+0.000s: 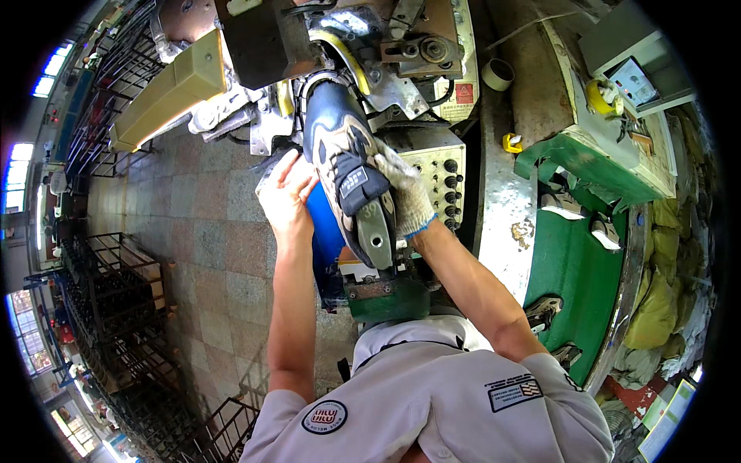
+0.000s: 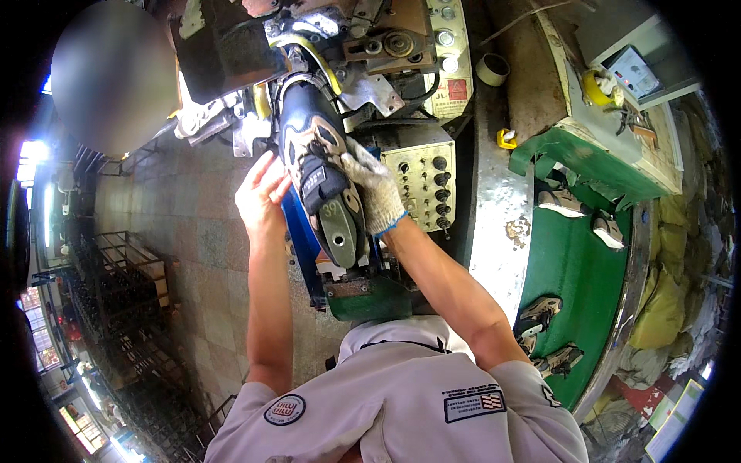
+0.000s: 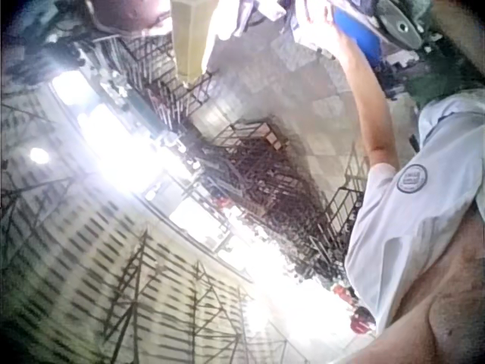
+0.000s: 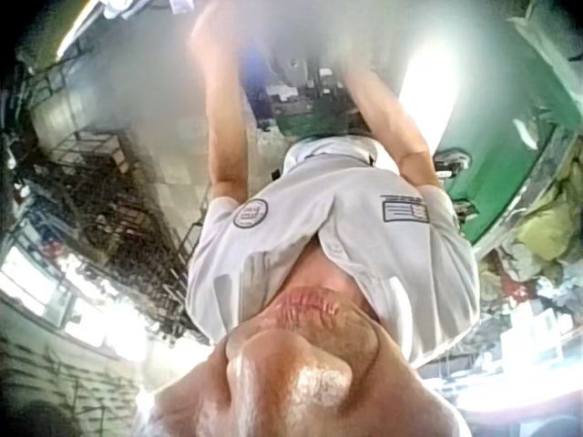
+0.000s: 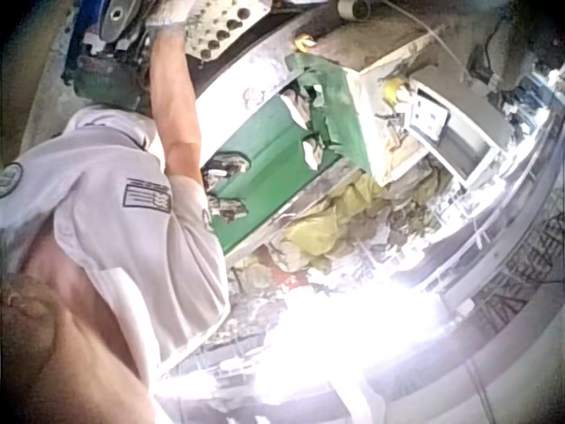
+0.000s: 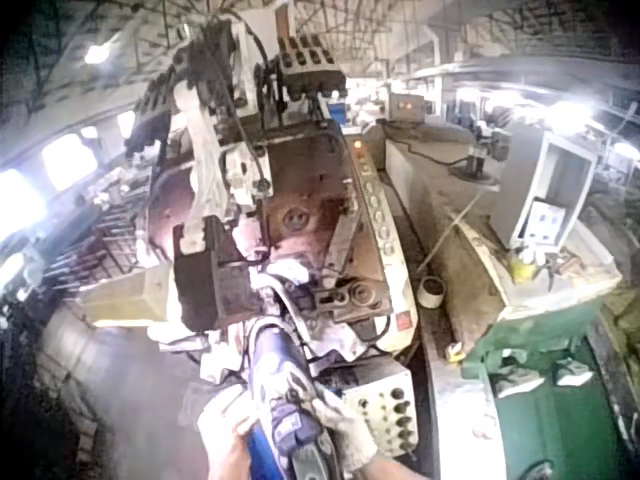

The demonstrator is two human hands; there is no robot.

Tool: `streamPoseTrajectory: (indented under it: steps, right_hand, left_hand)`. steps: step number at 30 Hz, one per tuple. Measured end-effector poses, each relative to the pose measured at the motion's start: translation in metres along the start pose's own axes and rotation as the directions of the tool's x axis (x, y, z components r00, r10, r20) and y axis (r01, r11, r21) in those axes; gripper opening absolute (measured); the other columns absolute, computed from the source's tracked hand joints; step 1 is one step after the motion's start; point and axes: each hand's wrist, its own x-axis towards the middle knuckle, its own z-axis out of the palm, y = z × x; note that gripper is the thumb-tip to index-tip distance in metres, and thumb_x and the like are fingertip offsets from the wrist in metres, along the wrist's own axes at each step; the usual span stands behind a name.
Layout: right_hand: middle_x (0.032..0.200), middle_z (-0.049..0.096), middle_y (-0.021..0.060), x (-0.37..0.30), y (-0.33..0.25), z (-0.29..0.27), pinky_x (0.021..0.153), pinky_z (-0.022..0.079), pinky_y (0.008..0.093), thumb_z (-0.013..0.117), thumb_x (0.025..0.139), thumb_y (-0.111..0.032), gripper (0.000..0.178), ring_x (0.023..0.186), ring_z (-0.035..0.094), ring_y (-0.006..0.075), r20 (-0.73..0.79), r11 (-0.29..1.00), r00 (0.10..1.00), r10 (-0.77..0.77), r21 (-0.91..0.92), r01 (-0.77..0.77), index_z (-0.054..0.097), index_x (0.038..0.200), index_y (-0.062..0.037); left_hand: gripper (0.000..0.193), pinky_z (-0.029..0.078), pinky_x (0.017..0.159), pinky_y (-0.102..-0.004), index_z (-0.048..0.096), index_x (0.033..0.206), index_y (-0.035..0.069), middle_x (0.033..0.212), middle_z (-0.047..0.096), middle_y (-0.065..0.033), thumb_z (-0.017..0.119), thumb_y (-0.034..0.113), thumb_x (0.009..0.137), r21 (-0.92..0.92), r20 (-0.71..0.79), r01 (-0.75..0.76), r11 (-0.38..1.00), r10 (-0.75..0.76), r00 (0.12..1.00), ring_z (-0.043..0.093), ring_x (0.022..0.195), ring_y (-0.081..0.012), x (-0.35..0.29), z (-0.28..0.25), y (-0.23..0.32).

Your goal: The person picks a shoe from a conveyor belt, fits it onto a machine mold to shape the upper, operates the machine controls, and then places the shoe back onto the conveyor.

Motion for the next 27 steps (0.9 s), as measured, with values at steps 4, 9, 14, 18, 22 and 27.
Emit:
streamPoseTrajectory:
  steps: [4, 9, 14, 18, 22, 27]
  right_hand:
    - [0.117, 0.07, 0.0058, 0.027, 0.002, 0.008, 0.086, 0.056, 0.0307, 0.067, 0.097, -0.017, 0.04, 0.099, 0.068, 0.0156, 0.001, 0.989, 1.0, 0.015, 0.144, -0.015, 0.059, 0.135, -0.0045]
    - [0.113, 0.072, 0.0077, 0.039, 0.024, -0.003, 0.086, 0.055, 0.0291, 0.069, 0.096, -0.016, 0.032, 0.096, 0.068, 0.0155, -0.208, 0.999, 0.978, -0.006, 0.038, 0.014, 0.068, 0.124, -0.0011]
    - [0.118, 0.072, 0.0102, 0.035, 0.026, -0.004, 0.091, 0.053, 0.0291, 0.065, 0.099, -0.017, 0.035, 0.101, 0.068, 0.0162, -0.192, 1.0, 0.981, -0.021, -0.02, 0.017, 0.065, 0.128, 0.002]
    - [0.117, 0.072, 0.0102, 0.034, 0.04, -0.003, 0.091, 0.053, 0.0291, 0.064, 0.1, -0.021, 0.038, 0.101, 0.068, 0.0165, -0.197, 0.997, 0.978, -0.066, 0.02, 0.071, 0.064, 0.13, 0.0035]
    - [0.115, 0.072, 0.0088, 0.033, 0.052, 0.0, 0.089, 0.053, 0.0282, 0.065, 0.1, -0.021, 0.037, 0.099, 0.068, 0.0154, -0.237, 0.993, 0.965, -0.116, 0.001, 0.119, 0.065, 0.127, 0.0033]
    - [0.114, 0.072, 0.0082, 0.043, 0.067, -0.008, 0.085, 0.054, 0.027, 0.066, 0.099, -0.022, 0.036, 0.096, 0.067, 0.0141, -0.27, 0.987, 0.954, -0.128, 0.055, 0.148, 0.066, 0.124, 0.005]
  left_hand:
    - [0.05, 0.057, 0.09, -0.0299, 0.058, 0.131, -0.01, 0.116, 0.069, -0.0176, 0.073, -0.005, 0.084, -0.041, -0.024, -0.07, 0.997, 0.069, 0.997, 0.07, 0.1, -0.0219, 0.01, 0.015, -0.001]
    - [0.042, 0.055, 0.081, -0.0311, 0.064, 0.126, 0.0, 0.11, 0.072, -0.0067, 0.065, 0.032, 0.099, -0.003, -0.097, 0.354, 0.935, -0.352, 0.931, 0.069, 0.091, -0.0161, 0.002, 0.024, -0.032]
    - [0.045, 0.051, 0.078, -0.0299, 0.07, 0.113, 0.008, 0.099, 0.071, -0.0007, 0.052, 0.047, 0.104, -0.062, 0.06, 0.376, 0.925, -0.372, 0.926, 0.065, 0.086, -0.0117, -0.001, 0.01, -0.064]
    - [0.044, 0.046, 0.072, -0.0271, 0.072, 0.105, 0.004, 0.092, 0.069, 0.0007, 0.051, 0.043, 0.105, 0.079, 0.044, 0.308, 0.948, -0.312, 0.949, 0.058, 0.077, -0.0084, 0.009, -0.003, -0.068]
    - [0.042, 0.046, 0.073, -0.0255, 0.072, 0.104, 0.002, 0.09, 0.069, 0.0, 0.051, 0.038, 0.105, 0.166, 0.079, 0.255, 0.953, -0.271, 0.959, 0.057, 0.078, -0.0077, 0.016, -0.015, -0.064]
    - [0.04, 0.048, 0.076, -0.0273, 0.072, 0.106, 0.0, 0.094, 0.07, -0.0013, 0.052, 0.035, 0.105, 0.126, 0.092, 0.309, 0.942, -0.322, 0.942, 0.06, 0.083, -0.0083, 0.02, -0.004, -0.046]
